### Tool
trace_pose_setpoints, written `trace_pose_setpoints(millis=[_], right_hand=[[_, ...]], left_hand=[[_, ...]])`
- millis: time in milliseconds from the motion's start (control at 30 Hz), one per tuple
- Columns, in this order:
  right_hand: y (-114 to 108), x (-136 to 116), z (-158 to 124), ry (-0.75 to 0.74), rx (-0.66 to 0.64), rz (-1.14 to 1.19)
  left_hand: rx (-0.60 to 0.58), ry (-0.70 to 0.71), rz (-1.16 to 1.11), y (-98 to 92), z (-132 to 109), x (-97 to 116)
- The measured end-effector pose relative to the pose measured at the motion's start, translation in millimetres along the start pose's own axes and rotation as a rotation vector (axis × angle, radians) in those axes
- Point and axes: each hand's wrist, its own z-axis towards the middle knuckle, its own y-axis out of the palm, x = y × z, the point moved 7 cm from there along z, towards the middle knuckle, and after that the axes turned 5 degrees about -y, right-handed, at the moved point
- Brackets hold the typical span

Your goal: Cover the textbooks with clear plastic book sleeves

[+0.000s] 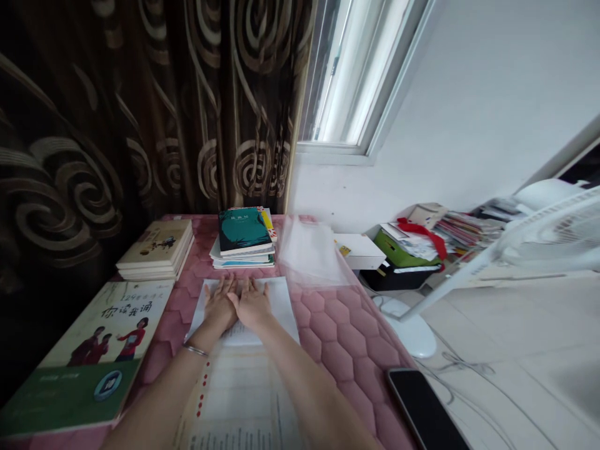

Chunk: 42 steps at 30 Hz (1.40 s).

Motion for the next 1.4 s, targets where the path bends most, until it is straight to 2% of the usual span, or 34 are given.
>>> trace_pose_setpoints(millis=[200,300,567,733,900,1067,1167,1267,1400], right_hand=[[-12.9,55.9,-18.6,0.194,0.082,-0.122],[-16.2,71.1,-23.9,0.261,0.076,-0.14],[-15.9,71.0,-26.8,0.241,0.132,-0.205],[-15.2,73.7,-27.0,0.247,0.127,-0.205],[-13.1,74.9,-25.9,0.258,0.097,-0.191],[-14.2,72.6,-26.7,0.254,0.102,-0.193],[-16.1,70.3,-27.8,0.261,0.092,-0.192],[-16.5,68.4,-28.5,0.272,0.051,-0.188],[-17.8,66.7,-26.9,0.258,0.024,-0.217]], left_hand=[[0.05,-0.041,-0.037,-3.3,-0.1,1.3],[0.05,-0.094,-0.035,-3.6,-0.4,-5.4],[0.051,-0.318,-0.002,-11.4,-4.3,-51.2],[0.036,-0.417,-0.059,-14.0,-7.2,-70.0],[0.061,-0.472,-0.046,-18.7,-10.7,-78.7],[0.088,-0.389,0.043,-30.4,-11.7,-68.6],[0.101,-0.312,0.07,-37.3,-27.6,-56.5],[0.101,-0.221,0.081,-38.7,-59.2,-47.4],[0.119,-0.18,0.082,-34.9,-99.3,-47.9]])
